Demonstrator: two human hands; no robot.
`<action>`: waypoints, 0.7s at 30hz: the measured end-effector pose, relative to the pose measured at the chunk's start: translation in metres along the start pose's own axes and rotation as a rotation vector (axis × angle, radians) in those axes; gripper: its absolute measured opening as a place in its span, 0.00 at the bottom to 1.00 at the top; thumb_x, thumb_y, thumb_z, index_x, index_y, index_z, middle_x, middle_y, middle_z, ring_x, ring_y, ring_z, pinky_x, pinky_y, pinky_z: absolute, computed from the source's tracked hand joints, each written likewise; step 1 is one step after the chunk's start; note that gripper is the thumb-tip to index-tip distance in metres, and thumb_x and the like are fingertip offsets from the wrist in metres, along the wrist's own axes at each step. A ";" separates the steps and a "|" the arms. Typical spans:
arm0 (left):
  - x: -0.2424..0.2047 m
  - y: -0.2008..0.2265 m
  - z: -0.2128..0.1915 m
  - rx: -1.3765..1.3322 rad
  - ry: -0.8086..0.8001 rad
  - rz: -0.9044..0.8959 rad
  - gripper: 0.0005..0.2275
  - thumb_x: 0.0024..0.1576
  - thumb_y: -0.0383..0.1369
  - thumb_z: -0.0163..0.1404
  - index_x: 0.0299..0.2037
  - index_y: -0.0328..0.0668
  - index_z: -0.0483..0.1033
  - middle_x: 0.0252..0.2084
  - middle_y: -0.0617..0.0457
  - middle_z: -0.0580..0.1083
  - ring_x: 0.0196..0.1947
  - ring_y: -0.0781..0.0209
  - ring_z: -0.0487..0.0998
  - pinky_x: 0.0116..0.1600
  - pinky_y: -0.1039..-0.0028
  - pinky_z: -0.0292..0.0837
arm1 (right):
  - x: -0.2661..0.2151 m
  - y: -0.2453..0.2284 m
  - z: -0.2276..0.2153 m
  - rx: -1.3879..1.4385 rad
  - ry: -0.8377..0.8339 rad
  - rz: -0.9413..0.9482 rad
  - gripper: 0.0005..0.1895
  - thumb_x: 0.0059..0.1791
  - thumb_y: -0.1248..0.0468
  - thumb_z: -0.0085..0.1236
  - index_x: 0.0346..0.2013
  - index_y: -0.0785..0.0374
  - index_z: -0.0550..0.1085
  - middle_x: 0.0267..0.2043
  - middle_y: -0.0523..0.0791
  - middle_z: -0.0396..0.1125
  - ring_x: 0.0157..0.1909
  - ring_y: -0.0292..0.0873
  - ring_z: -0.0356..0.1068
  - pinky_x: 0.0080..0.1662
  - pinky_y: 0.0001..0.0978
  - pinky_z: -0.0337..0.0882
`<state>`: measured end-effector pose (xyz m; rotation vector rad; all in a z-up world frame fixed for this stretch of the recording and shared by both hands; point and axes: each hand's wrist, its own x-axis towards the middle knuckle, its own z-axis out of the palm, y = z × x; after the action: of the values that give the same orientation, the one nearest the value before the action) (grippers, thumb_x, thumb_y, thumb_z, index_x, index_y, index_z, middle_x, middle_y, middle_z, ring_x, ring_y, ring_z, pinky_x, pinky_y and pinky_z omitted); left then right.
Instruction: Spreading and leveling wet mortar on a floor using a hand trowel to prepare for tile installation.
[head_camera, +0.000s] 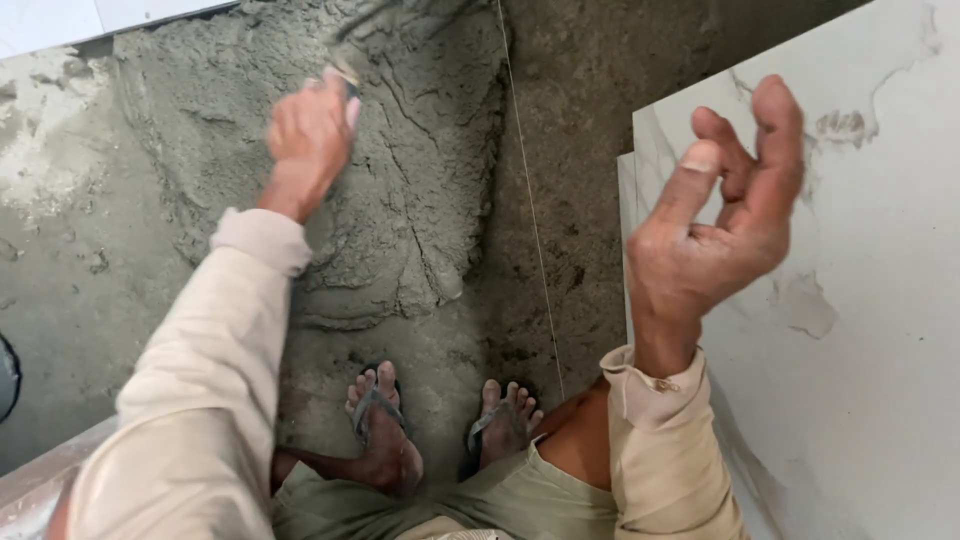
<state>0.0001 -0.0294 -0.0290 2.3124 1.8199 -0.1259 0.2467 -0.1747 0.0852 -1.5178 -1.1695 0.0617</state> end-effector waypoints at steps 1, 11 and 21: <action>0.002 0.012 -0.004 -0.050 -0.098 -0.064 0.08 0.57 0.32 0.33 0.41 0.39 0.62 0.26 0.50 0.65 0.16 0.63 0.61 0.14 0.77 0.57 | -0.001 0.000 0.004 0.021 -0.003 -0.004 0.17 0.51 0.75 0.38 0.54 0.62 0.56 0.55 0.46 0.56 0.46 0.48 0.70 0.50 0.32 0.72; 0.009 0.021 -0.015 0.175 -0.113 -0.126 0.10 0.57 0.35 0.43 0.31 0.34 0.68 0.17 0.55 0.63 0.11 0.64 0.62 0.09 0.79 0.57 | -0.005 -0.003 0.003 0.055 -0.021 0.024 0.15 0.53 0.72 0.38 0.55 0.60 0.56 0.56 0.45 0.55 0.47 0.49 0.69 0.53 0.34 0.71; 0.071 -0.005 0.086 0.568 0.129 0.246 0.10 0.57 0.42 0.34 0.33 0.46 0.61 0.24 0.59 0.61 0.22 0.66 0.63 0.24 0.76 0.59 | -0.001 -0.004 -0.009 0.073 0.005 -0.082 0.18 0.51 0.79 0.37 0.54 0.62 0.56 0.54 0.49 0.57 0.45 0.49 0.70 0.48 0.33 0.75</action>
<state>0.0169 0.0221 -0.1272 2.9694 1.6968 -0.5283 0.2494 -0.1828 0.0903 -1.4044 -1.2117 0.0449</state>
